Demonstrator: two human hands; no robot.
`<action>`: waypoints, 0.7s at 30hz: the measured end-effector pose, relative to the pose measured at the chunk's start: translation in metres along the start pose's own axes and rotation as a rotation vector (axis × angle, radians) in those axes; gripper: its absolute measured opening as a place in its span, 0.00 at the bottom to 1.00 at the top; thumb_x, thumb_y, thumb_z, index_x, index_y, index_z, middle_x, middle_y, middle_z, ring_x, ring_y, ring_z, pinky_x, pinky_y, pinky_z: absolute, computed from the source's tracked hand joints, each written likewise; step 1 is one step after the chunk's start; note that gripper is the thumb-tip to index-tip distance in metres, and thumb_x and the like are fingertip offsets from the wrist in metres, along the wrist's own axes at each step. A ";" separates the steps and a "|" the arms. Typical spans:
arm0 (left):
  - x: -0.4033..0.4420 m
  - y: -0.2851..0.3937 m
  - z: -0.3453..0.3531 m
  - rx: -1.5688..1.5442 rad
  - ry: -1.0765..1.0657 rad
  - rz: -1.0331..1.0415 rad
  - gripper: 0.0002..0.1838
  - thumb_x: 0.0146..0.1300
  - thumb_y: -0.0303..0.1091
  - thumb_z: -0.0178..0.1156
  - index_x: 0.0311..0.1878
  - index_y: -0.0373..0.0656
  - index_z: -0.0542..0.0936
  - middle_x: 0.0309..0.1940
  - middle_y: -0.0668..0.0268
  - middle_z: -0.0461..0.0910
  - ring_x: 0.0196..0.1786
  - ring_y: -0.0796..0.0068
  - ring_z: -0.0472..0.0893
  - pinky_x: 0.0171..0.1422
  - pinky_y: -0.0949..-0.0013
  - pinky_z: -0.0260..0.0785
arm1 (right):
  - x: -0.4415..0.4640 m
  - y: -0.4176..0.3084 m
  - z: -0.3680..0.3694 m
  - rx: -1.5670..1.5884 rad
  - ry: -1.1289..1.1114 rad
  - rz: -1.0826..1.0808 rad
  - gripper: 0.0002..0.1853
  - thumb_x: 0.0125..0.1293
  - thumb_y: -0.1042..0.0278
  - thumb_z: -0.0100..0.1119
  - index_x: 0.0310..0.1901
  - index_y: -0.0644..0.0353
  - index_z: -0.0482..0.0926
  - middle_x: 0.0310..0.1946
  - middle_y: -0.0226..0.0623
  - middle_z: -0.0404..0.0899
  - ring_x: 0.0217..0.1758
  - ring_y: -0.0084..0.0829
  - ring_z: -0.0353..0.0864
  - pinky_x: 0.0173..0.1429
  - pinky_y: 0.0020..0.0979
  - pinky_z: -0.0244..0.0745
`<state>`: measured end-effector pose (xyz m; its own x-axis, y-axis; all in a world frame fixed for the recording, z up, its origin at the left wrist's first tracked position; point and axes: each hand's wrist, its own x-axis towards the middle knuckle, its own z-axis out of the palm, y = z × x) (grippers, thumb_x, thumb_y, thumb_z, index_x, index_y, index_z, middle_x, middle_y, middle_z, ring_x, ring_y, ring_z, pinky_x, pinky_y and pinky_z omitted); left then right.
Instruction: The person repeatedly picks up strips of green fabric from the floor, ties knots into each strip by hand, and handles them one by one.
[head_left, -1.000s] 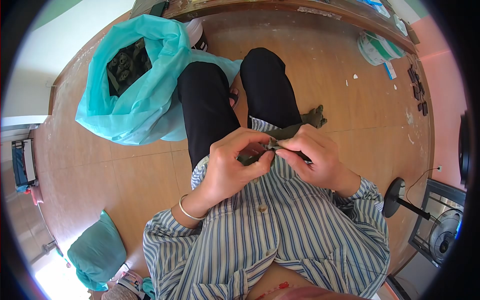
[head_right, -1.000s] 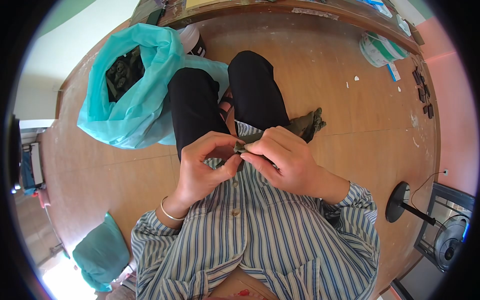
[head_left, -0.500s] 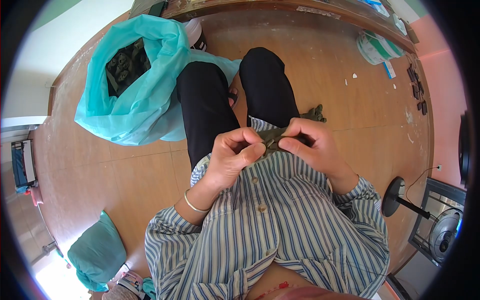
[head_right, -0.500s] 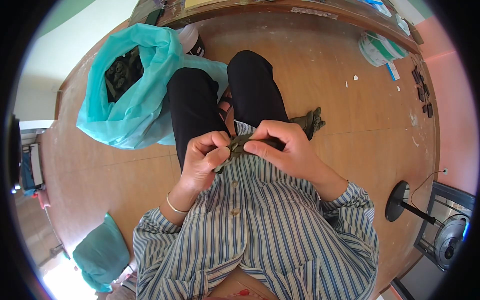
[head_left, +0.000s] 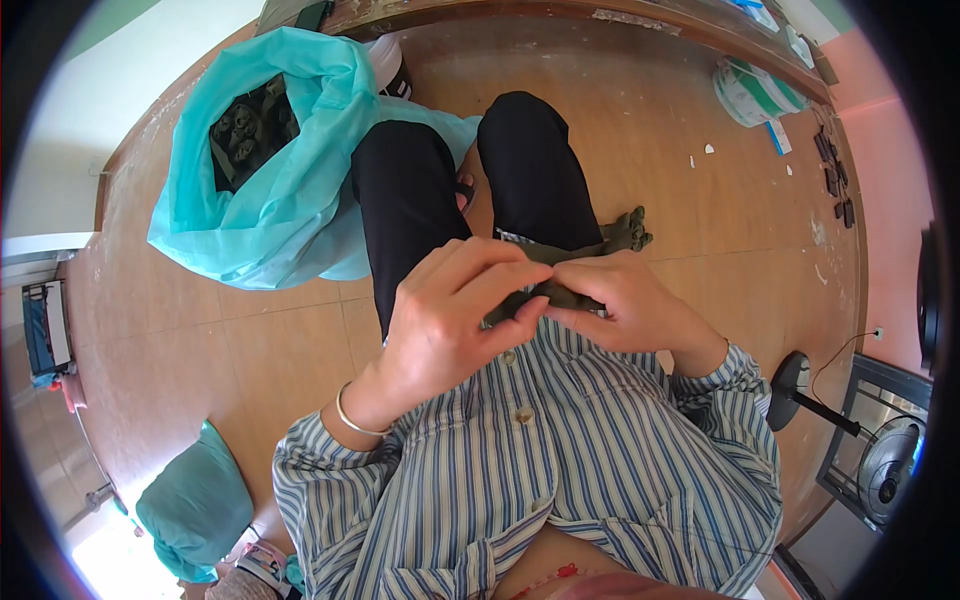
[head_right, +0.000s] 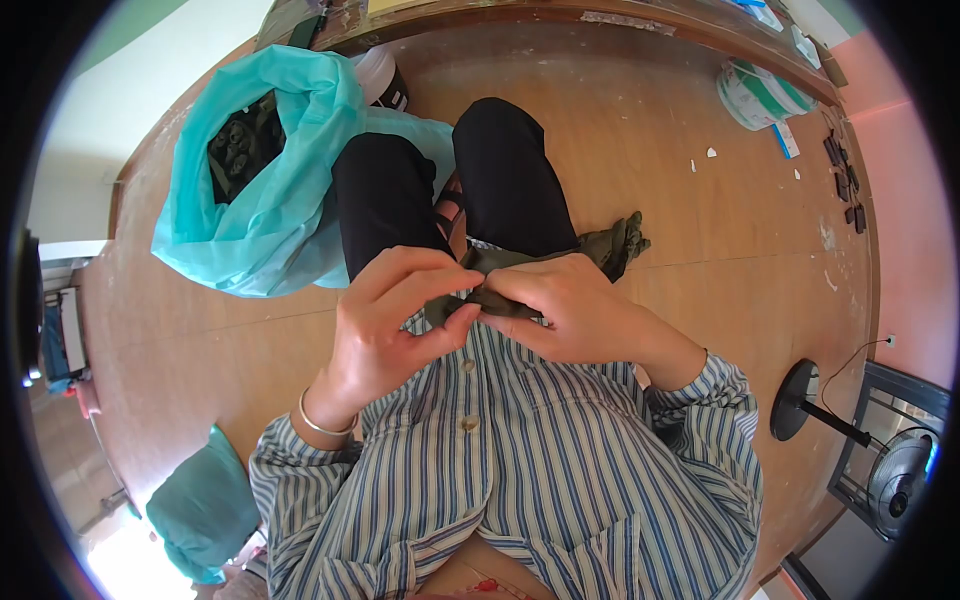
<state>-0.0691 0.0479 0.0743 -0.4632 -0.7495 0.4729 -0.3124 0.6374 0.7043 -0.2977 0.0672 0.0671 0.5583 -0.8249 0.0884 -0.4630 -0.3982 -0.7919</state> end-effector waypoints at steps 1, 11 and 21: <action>0.002 0.002 -0.003 0.000 0.000 0.001 0.09 0.53 0.22 0.73 0.39 0.38 0.87 0.36 0.68 0.83 0.32 0.75 0.76 0.38 0.75 0.69 | 0.001 -0.002 -0.002 -0.001 0.000 0.000 0.06 0.67 0.68 0.67 0.37 0.59 0.81 0.26 0.32 0.80 0.23 0.28 0.70 0.30 0.28 0.62; 0.003 0.005 -0.017 0.227 -0.180 0.036 0.10 0.50 0.24 0.73 0.37 0.38 0.85 0.34 0.66 0.83 0.31 0.72 0.76 0.38 0.74 0.70 | 0.005 -0.001 0.012 -0.235 -0.006 -0.147 0.07 0.67 0.66 0.67 0.34 0.56 0.79 0.25 0.30 0.78 0.23 0.29 0.72 0.29 0.29 0.63; -0.005 -0.013 -0.009 -0.673 -0.290 -0.615 0.05 0.61 0.26 0.69 0.32 0.38 0.82 0.28 0.66 0.81 0.29 0.75 0.74 0.35 0.74 0.67 | 0.004 0.005 0.012 -0.334 0.044 -0.290 0.08 0.74 0.67 0.60 0.34 0.56 0.78 0.28 0.27 0.80 0.26 0.27 0.73 0.30 0.27 0.63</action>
<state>-0.0552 0.0420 0.0681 -0.5925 -0.7879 -0.1677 -0.0696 -0.1573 0.9851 -0.2896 0.0668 0.0566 0.6716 -0.6731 0.3098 -0.4925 -0.7178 -0.4921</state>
